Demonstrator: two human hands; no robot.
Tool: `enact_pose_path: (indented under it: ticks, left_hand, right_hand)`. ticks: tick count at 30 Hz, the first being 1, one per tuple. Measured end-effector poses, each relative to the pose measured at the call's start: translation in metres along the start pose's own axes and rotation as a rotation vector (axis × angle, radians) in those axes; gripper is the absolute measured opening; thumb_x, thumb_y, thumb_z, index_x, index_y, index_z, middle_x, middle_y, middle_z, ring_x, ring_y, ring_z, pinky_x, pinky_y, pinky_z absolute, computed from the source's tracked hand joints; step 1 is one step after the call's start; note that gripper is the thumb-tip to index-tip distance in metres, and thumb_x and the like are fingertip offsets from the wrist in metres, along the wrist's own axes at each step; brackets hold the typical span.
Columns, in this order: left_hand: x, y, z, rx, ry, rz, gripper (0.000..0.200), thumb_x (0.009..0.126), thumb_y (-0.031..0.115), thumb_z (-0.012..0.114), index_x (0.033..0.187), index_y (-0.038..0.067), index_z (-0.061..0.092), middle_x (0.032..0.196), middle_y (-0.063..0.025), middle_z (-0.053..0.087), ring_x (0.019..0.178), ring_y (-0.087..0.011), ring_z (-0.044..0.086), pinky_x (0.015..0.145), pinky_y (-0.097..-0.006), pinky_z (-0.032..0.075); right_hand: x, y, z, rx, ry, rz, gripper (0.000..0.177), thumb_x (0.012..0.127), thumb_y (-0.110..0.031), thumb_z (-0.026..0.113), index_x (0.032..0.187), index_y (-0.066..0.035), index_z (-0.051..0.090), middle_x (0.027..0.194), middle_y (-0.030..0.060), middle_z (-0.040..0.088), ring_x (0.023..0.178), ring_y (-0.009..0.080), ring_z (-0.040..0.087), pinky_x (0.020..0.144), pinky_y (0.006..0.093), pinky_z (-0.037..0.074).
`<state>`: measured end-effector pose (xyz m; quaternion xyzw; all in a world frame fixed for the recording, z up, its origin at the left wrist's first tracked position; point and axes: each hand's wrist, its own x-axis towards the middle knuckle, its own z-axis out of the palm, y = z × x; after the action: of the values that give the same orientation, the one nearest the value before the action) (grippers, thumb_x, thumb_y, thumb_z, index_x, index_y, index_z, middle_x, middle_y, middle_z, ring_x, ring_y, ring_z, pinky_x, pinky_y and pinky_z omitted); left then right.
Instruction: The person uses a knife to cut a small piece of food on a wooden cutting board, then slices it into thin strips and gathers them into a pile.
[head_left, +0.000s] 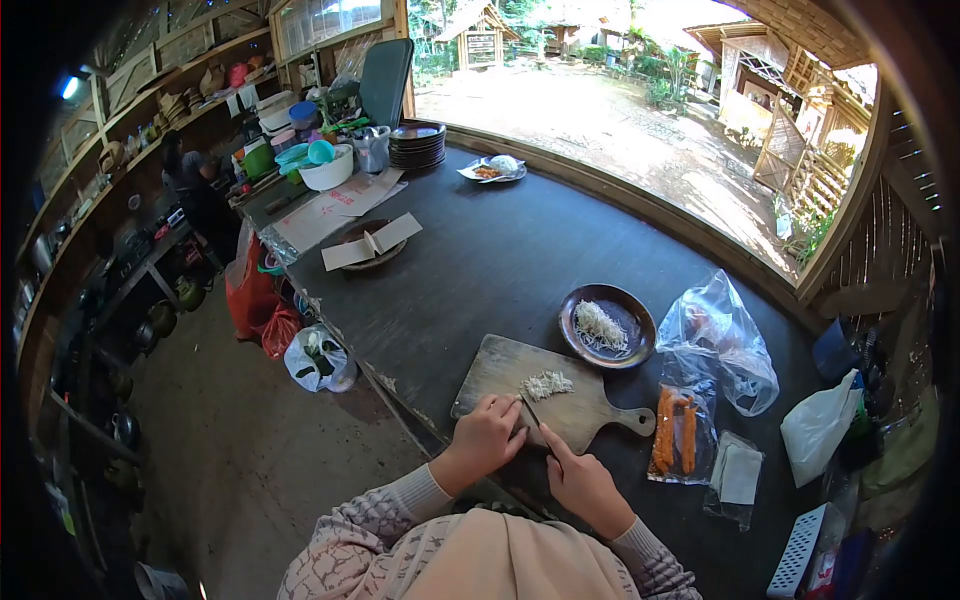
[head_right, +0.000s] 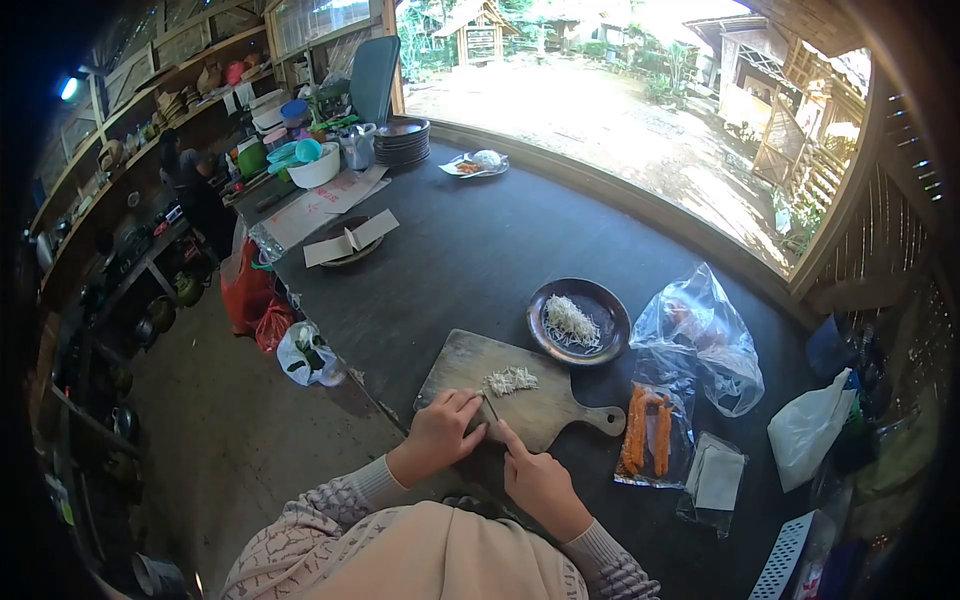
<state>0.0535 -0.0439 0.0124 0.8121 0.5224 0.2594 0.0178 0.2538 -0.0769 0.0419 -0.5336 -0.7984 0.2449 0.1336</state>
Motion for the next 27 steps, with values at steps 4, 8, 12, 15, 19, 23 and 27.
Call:
enact_pose_path:
  ticks: [4, 8, 12, 15, 19, 23, 27]
  left_hand:
    - [0.0, 0.001, -0.001, -0.011, -0.008, -0.004, 0.044, 0.082, 0.027, 0.071, 0.115, -0.001, 0.065, 0.118, -0.0121, 0.064, 0.109, -0.0271, 0.06, 0.09, -0.0362, 0.053]
    - [0.001, 0.001, -0.001, -0.005, -0.011, 0.0, 0.044, 0.082, 0.027, 0.071, 0.115, -0.001, 0.065, 0.118, -0.0121, 0.064, 0.109, -0.0271, 0.06, 0.09, -0.0363, 0.053]
    - [0.001, -0.001, -0.001, -0.044, -0.013, -0.022, 0.044, 0.083, 0.027, 0.071, 0.116, -0.001, 0.064, 0.118, -0.012, 0.064, 0.11, -0.0274, 0.06, 0.091, -0.0364, 0.052]
    - [0.0, 0.001, -0.003, -0.043, 0.001, -0.019, 0.044, 0.083, 0.026, 0.07, 0.117, -0.001, 0.064, 0.118, -0.0122, 0.063, 0.11, -0.0279, 0.06, 0.091, -0.0368, 0.052]
    - [0.001, -0.001, -0.002, -0.05, 0.001, -0.018, 0.044, 0.084, 0.026, 0.07, 0.118, -0.002, 0.064, 0.118, -0.0126, 0.063, 0.11, -0.0285, 0.06, 0.091, -0.0369, 0.052]
    - [0.0, 0.0, -0.001, -0.033, 0.003, -0.01, 0.044, 0.084, 0.026, 0.07, 0.117, -0.002, 0.064, 0.117, -0.0131, 0.064, 0.11, -0.0289, 0.06, 0.091, -0.037, 0.052]
    - [0.001, 0.001, -0.002, -0.037, -0.011, -0.009, 0.045, 0.084, 0.027, 0.07, 0.118, -0.002, 0.064, 0.117, -0.0133, 0.064, 0.109, -0.0292, 0.06, 0.09, -0.0376, 0.053]
  right_hand:
    - [-0.001, 0.002, 0.003, -0.009, 0.01, -0.008, 0.058, 0.092, -0.019, 0.054, 0.149, -0.022, 0.04, 0.062, 0.0205, 0.063, 0.056, 0.0402, 0.065, 0.056, 0.0513, 0.053]
    - [-0.001, -0.001, 0.003, -0.026, 0.004, -0.004, 0.058, 0.092, -0.019, 0.053, 0.148, -0.022, 0.04, 0.063, 0.0203, 0.063, 0.057, 0.0397, 0.065, 0.056, 0.0507, 0.054]
    - [0.006, 0.0, 0.006, -0.048, -0.014, 0.019, 0.056, 0.093, -0.02, 0.052, 0.148, -0.022, 0.041, 0.066, 0.0211, 0.064, 0.059, 0.0405, 0.066, 0.057, 0.0508, 0.054]
    - [0.008, -0.002, 0.002, -0.017, -0.056, 0.047, 0.055, 0.093, -0.02, 0.051, 0.147, -0.021, 0.041, 0.068, 0.0223, 0.065, 0.06, 0.0412, 0.066, 0.058, 0.0514, 0.054]
    - [-0.002, -0.002, -0.007, 0.047, -0.04, 0.031, 0.054, 0.091, -0.016, 0.054, 0.144, -0.018, 0.045, 0.063, 0.0248, 0.062, 0.058, 0.0435, 0.064, 0.06, 0.0532, 0.053]
    - [-0.008, -0.002, -0.009, 0.059, -0.034, 0.025, 0.053, 0.091, -0.015, 0.054, 0.144, -0.017, 0.045, 0.063, 0.0255, 0.062, 0.06, 0.0442, 0.064, 0.061, 0.0538, 0.053]
    - [0.0, 0.003, 0.004, 0.042, -0.015, 0.047, 0.053, 0.093, -0.02, 0.052, 0.146, -0.02, 0.042, 0.066, 0.0245, 0.064, 0.063, 0.0439, 0.066, 0.062, 0.0535, 0.054]
